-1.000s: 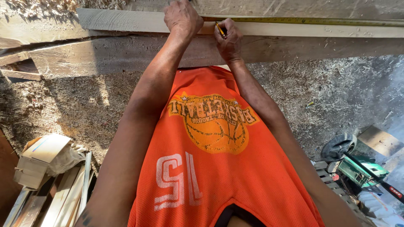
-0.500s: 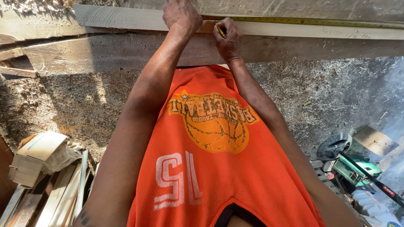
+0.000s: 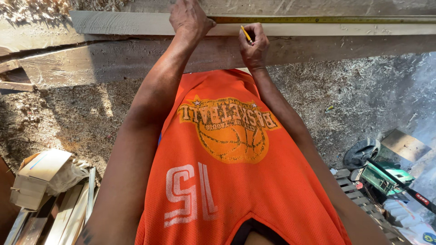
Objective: The person handles wooden planks on a work surface, saws a plank with a hand saw, and uses a power sanding tool on the wood. They then pull out a tape measure, stretch it along a plank, and mark measured positions with a pencil.
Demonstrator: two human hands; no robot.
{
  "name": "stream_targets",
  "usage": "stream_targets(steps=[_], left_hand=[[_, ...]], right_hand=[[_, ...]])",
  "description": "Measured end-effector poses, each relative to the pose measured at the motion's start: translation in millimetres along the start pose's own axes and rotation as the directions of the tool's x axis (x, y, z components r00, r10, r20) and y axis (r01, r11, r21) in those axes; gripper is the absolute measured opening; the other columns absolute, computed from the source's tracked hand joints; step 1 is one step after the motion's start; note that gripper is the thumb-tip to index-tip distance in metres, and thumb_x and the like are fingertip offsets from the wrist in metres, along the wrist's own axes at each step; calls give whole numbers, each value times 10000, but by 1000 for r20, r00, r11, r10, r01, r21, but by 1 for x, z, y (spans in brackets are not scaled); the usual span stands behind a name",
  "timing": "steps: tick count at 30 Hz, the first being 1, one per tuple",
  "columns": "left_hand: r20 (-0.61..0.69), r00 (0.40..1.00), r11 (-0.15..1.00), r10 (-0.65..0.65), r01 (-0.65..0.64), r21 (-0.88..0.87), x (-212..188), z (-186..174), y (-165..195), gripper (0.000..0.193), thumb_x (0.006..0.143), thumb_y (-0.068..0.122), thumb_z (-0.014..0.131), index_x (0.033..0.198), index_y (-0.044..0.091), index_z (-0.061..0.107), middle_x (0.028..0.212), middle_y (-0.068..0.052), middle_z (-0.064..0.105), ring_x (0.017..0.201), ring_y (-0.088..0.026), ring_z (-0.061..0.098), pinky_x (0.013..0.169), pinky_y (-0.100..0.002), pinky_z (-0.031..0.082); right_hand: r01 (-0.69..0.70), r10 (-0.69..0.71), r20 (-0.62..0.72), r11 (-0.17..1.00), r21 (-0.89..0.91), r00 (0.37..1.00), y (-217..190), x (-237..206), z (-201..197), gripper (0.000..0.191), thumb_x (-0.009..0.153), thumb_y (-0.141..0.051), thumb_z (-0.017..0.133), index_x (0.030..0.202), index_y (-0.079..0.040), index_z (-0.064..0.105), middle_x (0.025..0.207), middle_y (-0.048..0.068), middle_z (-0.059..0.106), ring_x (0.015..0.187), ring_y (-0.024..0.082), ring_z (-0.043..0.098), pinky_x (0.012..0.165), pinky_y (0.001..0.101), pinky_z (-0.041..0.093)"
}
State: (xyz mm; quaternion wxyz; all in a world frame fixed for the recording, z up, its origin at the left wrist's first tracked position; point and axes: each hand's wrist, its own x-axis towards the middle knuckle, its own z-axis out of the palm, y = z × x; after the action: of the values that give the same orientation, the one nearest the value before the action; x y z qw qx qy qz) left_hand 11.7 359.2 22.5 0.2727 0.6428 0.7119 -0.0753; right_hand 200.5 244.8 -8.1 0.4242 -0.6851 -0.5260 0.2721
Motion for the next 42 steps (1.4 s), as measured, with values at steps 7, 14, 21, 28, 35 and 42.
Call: stream_targets(steps=[7, 14, 21, 28, 35, 42], left_hand=[[16, 1000, 1000, -20, 20, -18, -5, 6, 12, 732, 662, 472, 924, 1251, 136, 648, 1198, -136, 656, 1142, -333, 614, 859, -428, 578], [-39, 999, 1000, 8, -8, -3, -1, 6, 13, 634, 694, 416, 889, 1210, 118, 673, 1159, -140, 664, 1075, -339, 648, 796, -421, 595], [-100, 995, 1000, 13, -13, 5, 1, 6, 15, 675, 619, 374, 894, 1187, 77, 685, 1136, -163, 662, 1028, -376, 659, 677, -474, 611], [-20, 1000, 1000, -6, 6, 15, 4, 8, 15, 618, 683, 438, 902, 1152, 86, 707, 1100, -160, 683, 1066, -347, 652, 772, -432, 597], [13, 999, 1000, -31, 31, 4, 5, 6, 15, 675, 653, 493, 923, 1144, 85, 706, 1118, -148, 681, 1070, -349, 654, 780, -462, 598], [40, 999, 999, -29, 29, -15, 4, 4, 14, 628, 694, 453, 918, 1161, 85, 716, 1126, -148, 688, 1110, -346, 651, 846, -464, 589]], right_hand=[[81, -84, 101, 996, 36, 991, -7, 7, 11, 151, 964, -162, 760, 981, -57, 652, 871, 57, 702, 782, 132, 711, 728, 303, 589], [96, -101, 131, 994, 46, 986, -1, 9, 5, 123, 987, -163, 734, 969, -84, 641, 868, 41, 697, 781, 125, 693, 712, 295, 593], [70, -72, 97, 997, 24, 993, 8, 12, -9, 160, 975, -171, 761, 981, -66, 640, 822, 33, 691, 750, 115, 683, 692, 298, 570], [48, -50, 81, 999, 25, 996, 14, 10, -16, 160, 977, -154, 767, 962, -71, 632, 809, 27, 683, 736, 102, 670, 668, 283, 557], [30, -30, -7, 998, 51, 1000, 18, 9, -20, 164, 962, -90, 787, 943, -71, 625, 750, -7, 598, 658, 51, 531, 605, 243, 485], [56, -55, -22, 996, 66, 998, 21, 12, -20, 162, 973, -85, 774, 944, -69, 616, 774, -15, 607, 677, 52, 550, 613, 239, 497]])
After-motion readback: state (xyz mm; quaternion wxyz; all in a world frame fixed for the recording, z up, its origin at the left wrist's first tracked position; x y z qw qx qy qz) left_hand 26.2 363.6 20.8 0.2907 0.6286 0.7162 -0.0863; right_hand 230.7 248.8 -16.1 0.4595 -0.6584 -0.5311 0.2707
